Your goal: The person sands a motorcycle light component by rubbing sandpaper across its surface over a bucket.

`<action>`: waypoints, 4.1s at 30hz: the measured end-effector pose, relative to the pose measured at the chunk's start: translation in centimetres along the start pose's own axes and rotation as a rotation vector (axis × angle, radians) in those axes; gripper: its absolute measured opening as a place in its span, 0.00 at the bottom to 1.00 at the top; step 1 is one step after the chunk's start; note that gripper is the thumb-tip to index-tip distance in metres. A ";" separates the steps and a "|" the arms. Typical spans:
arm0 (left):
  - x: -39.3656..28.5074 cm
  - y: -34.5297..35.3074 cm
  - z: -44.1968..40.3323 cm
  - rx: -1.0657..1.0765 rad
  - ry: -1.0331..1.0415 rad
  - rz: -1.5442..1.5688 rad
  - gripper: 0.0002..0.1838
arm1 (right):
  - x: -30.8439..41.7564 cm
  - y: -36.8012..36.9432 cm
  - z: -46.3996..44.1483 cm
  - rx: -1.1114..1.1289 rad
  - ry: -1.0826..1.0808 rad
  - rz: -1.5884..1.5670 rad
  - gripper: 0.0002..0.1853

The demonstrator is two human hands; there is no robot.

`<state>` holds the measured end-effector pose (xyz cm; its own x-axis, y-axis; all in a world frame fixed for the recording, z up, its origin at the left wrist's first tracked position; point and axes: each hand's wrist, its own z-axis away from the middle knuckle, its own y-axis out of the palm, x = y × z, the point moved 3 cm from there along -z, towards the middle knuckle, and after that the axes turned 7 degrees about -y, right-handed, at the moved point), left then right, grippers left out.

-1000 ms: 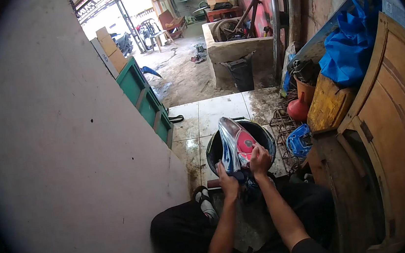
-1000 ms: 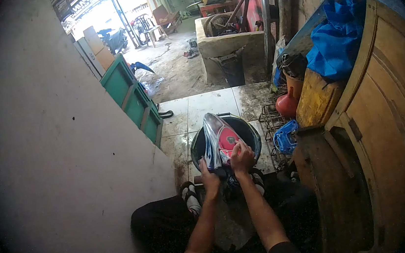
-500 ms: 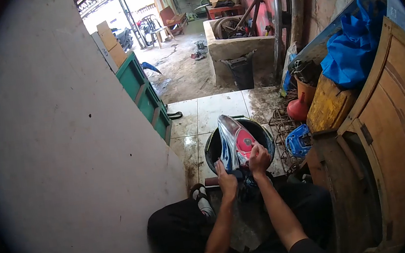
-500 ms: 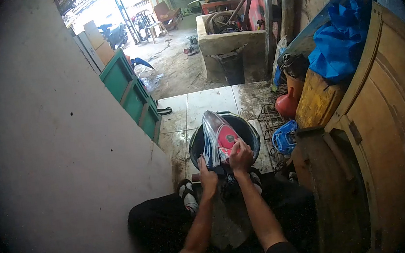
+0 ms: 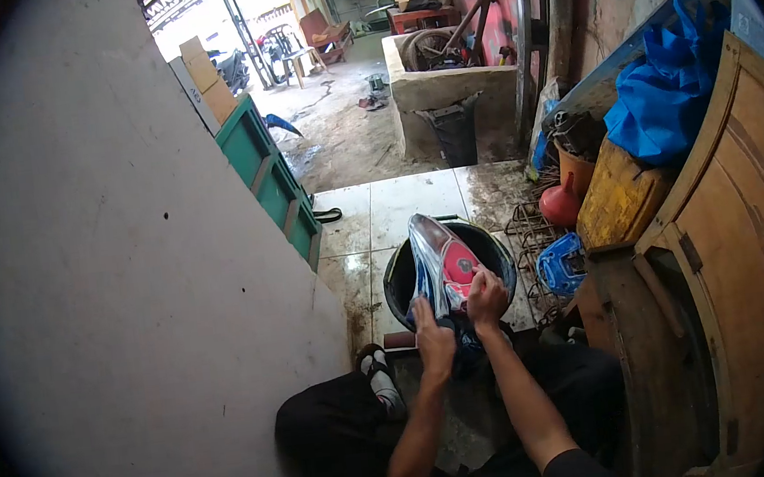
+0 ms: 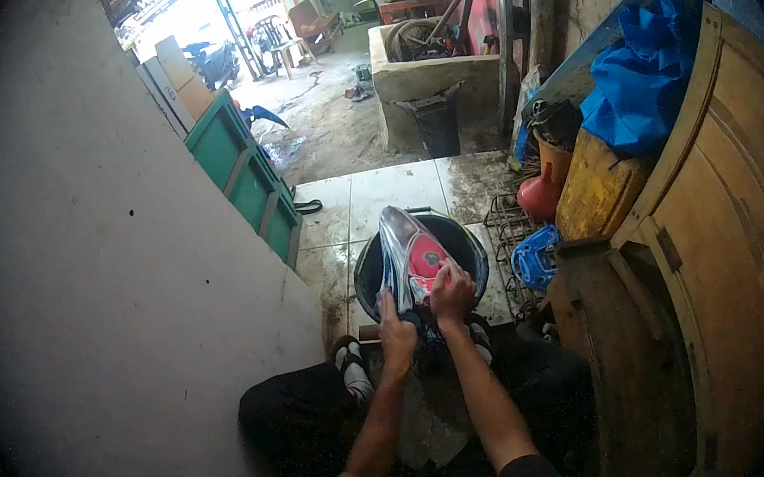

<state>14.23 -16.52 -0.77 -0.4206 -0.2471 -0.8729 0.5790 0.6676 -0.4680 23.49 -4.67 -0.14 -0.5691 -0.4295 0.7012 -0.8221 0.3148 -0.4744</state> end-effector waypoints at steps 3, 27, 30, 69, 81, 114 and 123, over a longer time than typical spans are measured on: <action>-1.8 -0.6 0.7 0.060 0.019 0.003 0.38 | 0.3 -0.1 0.4 0.009 0.008 0.025 0.20; 0.5 -1.3 -1.3 0.171 0.096 -0.098 0.38 | 0.7 -0.3 0.4 0.014 0.027 0.011 0.20; 3.6 -0.4 -3.4 0.181 -0.009 -0.125 0.36 | 0.2 -0.2 0.6 0.033 0.036 -0.013 0.20; 1.6 -2.9 -4.3 0.420 -0.037 -0.069 0.32 | 0.4 -0.5 0.3 0.013 0.033 0.027 0.20; -3.8 -5.1 -2.2 0.473 -0.063 -0.170 0.32 | 0.5 -0.4 0.4 -0.020 0.010 0.011 0.19; 1.3 0.0 -5.2 0.229 -0.173 -0.194 0.44 | 0.9 -0.6 0.7 0.021 0.014 0.002 0.19; -4.0 -1.6 -1.9 0.279 -0.108 -0.171 0.37 | 0.1 -0.1 0.6 0.036 0.011 0.011 0.18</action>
<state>13.72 -15.26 3.71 -0.4608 -0.4218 -0.7808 0.6813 0.3957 -0.6158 23.51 -5.27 -0.32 -0.5777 -0.4168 0.7018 -0.8162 0.2884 -0.5006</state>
